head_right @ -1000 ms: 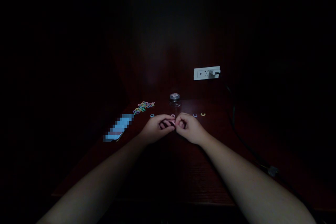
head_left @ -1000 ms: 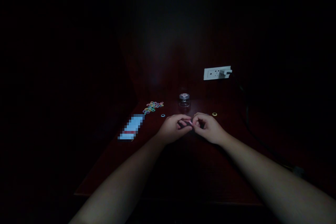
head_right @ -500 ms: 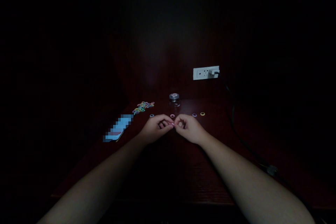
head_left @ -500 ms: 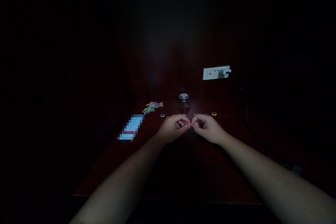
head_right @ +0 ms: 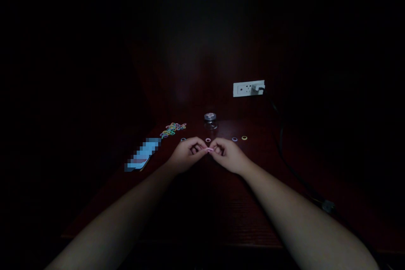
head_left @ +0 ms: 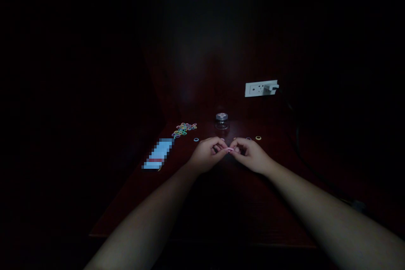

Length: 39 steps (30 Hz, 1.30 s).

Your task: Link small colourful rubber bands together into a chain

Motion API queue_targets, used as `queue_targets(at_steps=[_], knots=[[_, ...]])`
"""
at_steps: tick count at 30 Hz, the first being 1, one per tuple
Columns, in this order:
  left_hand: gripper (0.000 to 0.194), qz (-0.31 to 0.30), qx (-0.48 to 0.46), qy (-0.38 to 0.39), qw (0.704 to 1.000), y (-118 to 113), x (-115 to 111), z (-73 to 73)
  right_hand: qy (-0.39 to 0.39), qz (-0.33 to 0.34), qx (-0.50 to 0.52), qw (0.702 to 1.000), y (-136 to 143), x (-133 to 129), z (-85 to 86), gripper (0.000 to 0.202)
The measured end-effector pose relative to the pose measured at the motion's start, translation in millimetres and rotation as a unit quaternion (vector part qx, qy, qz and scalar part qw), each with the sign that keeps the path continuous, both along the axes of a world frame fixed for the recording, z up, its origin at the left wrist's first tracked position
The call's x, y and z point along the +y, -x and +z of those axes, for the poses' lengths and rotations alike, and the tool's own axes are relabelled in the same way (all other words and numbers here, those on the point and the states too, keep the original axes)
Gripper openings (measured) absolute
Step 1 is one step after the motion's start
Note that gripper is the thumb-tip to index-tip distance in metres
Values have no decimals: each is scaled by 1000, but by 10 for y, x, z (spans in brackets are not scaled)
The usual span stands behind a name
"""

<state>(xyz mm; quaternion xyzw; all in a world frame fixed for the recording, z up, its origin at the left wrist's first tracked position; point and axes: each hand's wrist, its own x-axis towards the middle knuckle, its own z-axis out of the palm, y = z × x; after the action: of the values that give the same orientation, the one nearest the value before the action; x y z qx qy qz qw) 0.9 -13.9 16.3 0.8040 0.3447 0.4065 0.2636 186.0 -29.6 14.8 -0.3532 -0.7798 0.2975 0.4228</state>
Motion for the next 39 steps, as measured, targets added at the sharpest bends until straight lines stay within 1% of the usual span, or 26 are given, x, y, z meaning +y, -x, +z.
queue_targets(at_steps=[5,9,12,17,21,24,26,30,34,39], knots=[[21,3,-2,2,1000,-6,-2,-7,-5,-1,-2,1000,-6,5,-2,19],[19,1,6,-9,1000,-8,-6,-4,-19,-9,-17,1000,-12,20,-22,14],[20,2,15,-32,999,-9,-15,14,-26,-5,-32,999,-14,23,-23,9],[14,-13,52,-75,996,15,-27,59,-34,-1,-40,999,-20,18,-12,7],[12,-6,83,-79,993,37,-23,73,-48,-10,-48,998,-34,33,-25,7],[12,-13,99,-77,992,35,-19,68,-57,-12,-56,997,-42,43,-35,7],[12,-18,97,-74,992,26,-24,67,-58,-10,-56,997,-44,42,-36,7],[16,-19,64,-70,995,7,-50,90,-46,-3,-43,998,-40,29,-35,10],[12,-10,43,-96,994,2,-71,119,-39,-1,-28,999,-30,26,-38,14],[10,5,40,-112,993,13,-71,119,-51,-15,-27,998,-29,34,-33,17]])
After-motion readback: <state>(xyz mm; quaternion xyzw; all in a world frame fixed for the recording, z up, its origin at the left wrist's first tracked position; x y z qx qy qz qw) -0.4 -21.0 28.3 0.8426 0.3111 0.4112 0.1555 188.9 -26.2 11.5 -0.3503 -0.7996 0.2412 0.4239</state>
